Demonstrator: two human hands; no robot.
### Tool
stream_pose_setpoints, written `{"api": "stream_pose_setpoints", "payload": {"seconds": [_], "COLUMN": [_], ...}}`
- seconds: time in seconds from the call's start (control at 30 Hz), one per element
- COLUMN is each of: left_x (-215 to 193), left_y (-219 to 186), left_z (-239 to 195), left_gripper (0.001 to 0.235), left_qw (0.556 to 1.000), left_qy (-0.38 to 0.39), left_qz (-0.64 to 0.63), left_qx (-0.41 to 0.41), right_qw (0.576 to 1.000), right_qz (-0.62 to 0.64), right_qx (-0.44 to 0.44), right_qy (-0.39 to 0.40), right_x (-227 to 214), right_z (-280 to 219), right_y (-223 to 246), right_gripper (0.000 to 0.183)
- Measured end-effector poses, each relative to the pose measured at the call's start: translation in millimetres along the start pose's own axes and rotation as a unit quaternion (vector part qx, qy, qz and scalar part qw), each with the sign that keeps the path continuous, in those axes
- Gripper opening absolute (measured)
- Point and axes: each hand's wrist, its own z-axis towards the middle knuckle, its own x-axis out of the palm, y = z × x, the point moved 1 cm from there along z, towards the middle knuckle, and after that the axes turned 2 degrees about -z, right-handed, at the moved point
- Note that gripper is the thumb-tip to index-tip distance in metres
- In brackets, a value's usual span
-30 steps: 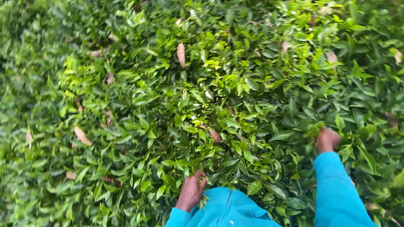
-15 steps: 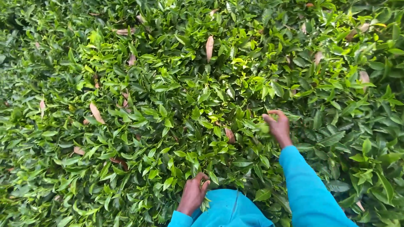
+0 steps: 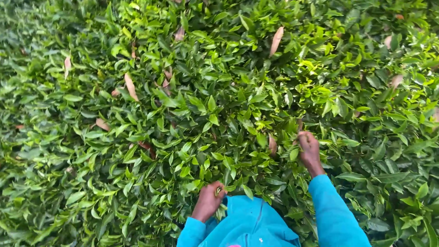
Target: Manually plucking tea leaves from bushes in a plantation.
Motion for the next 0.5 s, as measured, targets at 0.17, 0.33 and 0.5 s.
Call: {"api": "stream_pose_setpoints", "payload": {"seconds": [0.17, 0.33, 0.5], "left_x": [-13.6, -17.8, 8.6], "left_y": [-13.8, -71.1, -118.7], "left_z": [2.9, 10.1, 109.6], "left_gripper": [0.016, 0.022, 0.029], "left_qw": [0.999, 0.985, 0.974], "left_qy": [0.015, -0.018, -0.025], "left_qz": [-0.04, -0.107, -0.004], "left_qx": [-0.03, 0.137, 0.226], "right_qw": [0.973, 0.983, 0.961], "right_qz": [0.113, -0.086, -0.23], "right_qx": [0.178, 0.132, 0.137], "right_qy": [0.096, 0.09, 0.07], "right_x": [18.1, 77.0, 110.1], "right_z": [-44.0, -59.7, -82.2], "right_y": [22.3, -32.7, -51.0], "right_gripper": [0.018, 0.021, 0.033]}}
